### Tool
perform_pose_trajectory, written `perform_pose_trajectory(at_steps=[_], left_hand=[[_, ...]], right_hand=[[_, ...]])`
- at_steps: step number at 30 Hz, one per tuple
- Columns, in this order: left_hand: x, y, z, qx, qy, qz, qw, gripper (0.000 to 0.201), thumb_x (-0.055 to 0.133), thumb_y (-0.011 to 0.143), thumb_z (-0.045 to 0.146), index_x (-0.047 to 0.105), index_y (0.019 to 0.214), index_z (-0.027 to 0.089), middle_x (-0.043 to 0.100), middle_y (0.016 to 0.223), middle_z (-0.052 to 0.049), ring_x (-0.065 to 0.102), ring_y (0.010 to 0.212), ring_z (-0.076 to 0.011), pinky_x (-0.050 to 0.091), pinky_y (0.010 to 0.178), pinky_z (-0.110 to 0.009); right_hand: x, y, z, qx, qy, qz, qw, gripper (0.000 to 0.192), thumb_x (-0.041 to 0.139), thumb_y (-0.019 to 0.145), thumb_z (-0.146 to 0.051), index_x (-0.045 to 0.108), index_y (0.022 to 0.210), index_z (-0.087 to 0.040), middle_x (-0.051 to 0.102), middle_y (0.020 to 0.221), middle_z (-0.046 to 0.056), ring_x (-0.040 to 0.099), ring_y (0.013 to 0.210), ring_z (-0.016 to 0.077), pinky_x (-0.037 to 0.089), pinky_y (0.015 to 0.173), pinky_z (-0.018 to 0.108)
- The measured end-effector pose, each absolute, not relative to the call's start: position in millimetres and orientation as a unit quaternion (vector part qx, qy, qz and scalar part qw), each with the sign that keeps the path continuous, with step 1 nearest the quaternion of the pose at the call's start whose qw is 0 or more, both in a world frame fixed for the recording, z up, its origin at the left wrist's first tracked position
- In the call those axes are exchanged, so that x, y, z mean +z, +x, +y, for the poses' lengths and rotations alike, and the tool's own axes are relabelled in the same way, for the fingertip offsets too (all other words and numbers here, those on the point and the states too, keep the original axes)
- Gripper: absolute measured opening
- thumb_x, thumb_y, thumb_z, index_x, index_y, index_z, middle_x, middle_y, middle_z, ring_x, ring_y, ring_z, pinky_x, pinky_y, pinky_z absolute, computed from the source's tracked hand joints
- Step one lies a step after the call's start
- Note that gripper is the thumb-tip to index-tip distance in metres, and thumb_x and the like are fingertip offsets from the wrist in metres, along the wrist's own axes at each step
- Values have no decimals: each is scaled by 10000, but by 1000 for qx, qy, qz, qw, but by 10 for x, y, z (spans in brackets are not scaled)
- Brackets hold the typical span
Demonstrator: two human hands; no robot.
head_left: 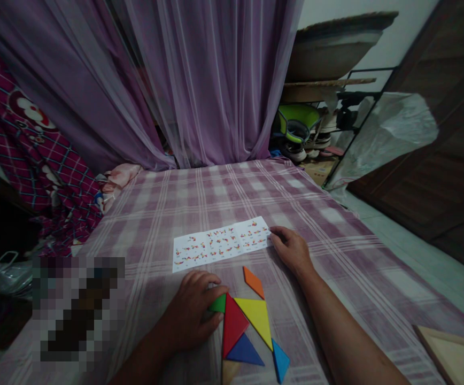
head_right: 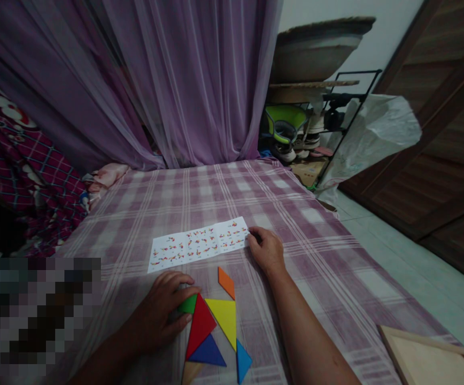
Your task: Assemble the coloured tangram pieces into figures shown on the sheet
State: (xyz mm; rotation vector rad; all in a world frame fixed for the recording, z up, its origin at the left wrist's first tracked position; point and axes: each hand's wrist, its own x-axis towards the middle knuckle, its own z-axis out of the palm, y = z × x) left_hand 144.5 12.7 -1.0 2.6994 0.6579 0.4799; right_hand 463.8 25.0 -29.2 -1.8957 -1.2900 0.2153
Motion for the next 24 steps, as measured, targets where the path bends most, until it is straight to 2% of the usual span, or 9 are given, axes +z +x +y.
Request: perform_pose_trajectory(at_steps=[24], left_hand=[[-33,1443,138,160,948,237,142,388,529,921,439,570,1259,254,584,1227,-86,517,1132,-281,387,1023,-503]], right_hand=[[-296,4644,250,79,-749,-512,413,283,557,789,-343,743,964,-220,760,979,68,676,921,259,503,863,413]])
